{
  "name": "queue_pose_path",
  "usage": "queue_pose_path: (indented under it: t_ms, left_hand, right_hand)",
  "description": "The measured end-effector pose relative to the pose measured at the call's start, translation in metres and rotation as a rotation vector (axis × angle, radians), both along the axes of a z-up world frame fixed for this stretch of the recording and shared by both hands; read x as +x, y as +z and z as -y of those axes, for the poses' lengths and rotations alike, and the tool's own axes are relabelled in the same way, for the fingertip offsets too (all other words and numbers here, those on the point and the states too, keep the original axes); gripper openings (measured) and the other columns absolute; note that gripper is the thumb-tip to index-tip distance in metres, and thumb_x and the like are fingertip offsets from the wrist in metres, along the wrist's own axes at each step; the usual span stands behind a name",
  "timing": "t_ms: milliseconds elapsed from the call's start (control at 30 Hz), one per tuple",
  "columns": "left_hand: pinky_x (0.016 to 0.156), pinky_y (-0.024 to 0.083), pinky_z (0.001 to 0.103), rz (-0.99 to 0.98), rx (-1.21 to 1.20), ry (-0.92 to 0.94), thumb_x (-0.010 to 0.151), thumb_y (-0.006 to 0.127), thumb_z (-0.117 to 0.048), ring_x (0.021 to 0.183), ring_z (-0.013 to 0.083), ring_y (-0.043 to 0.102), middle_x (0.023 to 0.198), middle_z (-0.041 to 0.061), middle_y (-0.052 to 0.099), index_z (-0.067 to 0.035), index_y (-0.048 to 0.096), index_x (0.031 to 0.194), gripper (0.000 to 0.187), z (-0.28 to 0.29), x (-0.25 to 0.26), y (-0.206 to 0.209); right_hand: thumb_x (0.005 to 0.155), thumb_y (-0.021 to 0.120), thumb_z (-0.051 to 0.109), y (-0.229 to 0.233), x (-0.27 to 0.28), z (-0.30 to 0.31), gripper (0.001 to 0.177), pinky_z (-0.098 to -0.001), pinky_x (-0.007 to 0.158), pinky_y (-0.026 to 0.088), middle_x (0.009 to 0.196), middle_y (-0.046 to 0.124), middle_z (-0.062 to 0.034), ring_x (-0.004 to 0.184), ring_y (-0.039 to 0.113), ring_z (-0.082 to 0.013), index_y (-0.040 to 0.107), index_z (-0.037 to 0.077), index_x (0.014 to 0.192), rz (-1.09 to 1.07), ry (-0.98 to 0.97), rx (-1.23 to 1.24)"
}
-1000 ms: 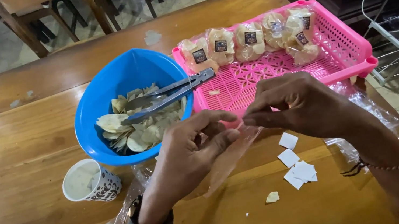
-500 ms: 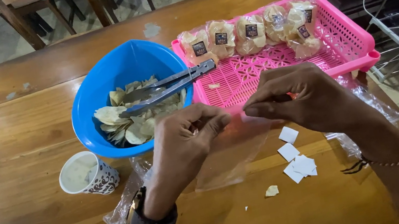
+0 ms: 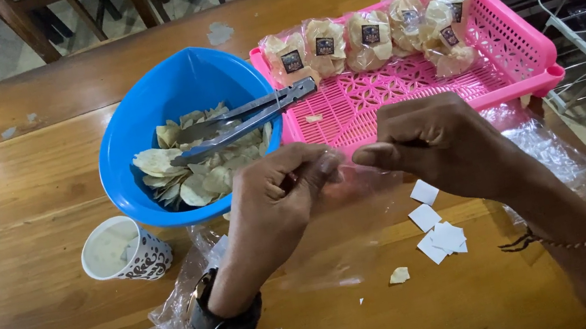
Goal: Packaging chips into small plastic bags using tongs and applying labels to the finished bags.
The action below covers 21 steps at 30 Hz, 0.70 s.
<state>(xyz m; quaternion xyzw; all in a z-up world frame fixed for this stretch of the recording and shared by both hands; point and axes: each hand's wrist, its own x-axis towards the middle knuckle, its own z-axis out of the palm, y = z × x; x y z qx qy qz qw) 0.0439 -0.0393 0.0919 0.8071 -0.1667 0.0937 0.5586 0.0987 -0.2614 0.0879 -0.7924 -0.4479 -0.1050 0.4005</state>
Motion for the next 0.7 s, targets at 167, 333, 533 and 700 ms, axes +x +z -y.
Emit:
queue_pose_path:
  t_ms: [167,333,533,700]
  left_hand:
    - [0.075,0.062,0.022,0.027,-0.041,0.018,0.092,0.072,-0.007,0.088,0.0131,0.076,0.100,0.006,0.081,-0.006,0.076,0.108,0.017,-0.0018,0.0038,-0.0051]
    - [0.058,0.046,0.023,0.005,0.002,0.047,0.094,0.071,-0.028,0.068,0.0074,0.056,0.082,-0.004,0.072,-0.013,0.075,0.097,0.016,-0.0026,0.0034,-0.0046]
    - [0.054,0.038,0.024,-0.037,-0.051,0.048,0.090,0.076,-0.034,0.064,0.0072,0.048,0.071,-0.004,0.061,-0.013,0.070,0.087,0.021,-0.0007,0.0038,-0.0080]
    - [0.056,0.035,0.026,-0.074,-0.073,0.048,0.087,0.076,-0.039,0.065,0.0080,0.042,0.069,-0.004,0.054,-0.013,0.063,0.079,0.030,-0.0006,0.0029,-0.0060]
  right_hand:
    - [0.091,0.071,0.018,0.0035,0.0000,-0.0028,0.018,-0.0211,0.043,0.042,0.069,0.058,0.0001,0.053,0.049,-0.0080,0.062,0.008,0.079,0.057,0.038,0.009]
    - [0.089,0.077,0.019,0.0009,-0.0027,0.0008,0.034,-0.0205,0.058,0.049,0.089,0.058,-0.0009,0.069,0.049,-0.0099,0.067,0.007,0.119,0.097,-0.072,0.043]
    - [0.088,0.080,0.012,0.0048,-0.0079,-0.0035,0.045,-0.0243,0.065,0.047,0.095,0.057,-0.0033,0.074,0.048,-0.0126,0.062,0.006,0.128,0.121,-0.010,0.029]
    - [0.090,0.077,0.009,0.0015,-0.0068,-0.0019,0.039,-0.0248,0.066,0.051,0.096,0.059,-0.0043,0.080,0.054,-0.0146,0.063,0.007,0.126,0.130,-0.031,0.016]
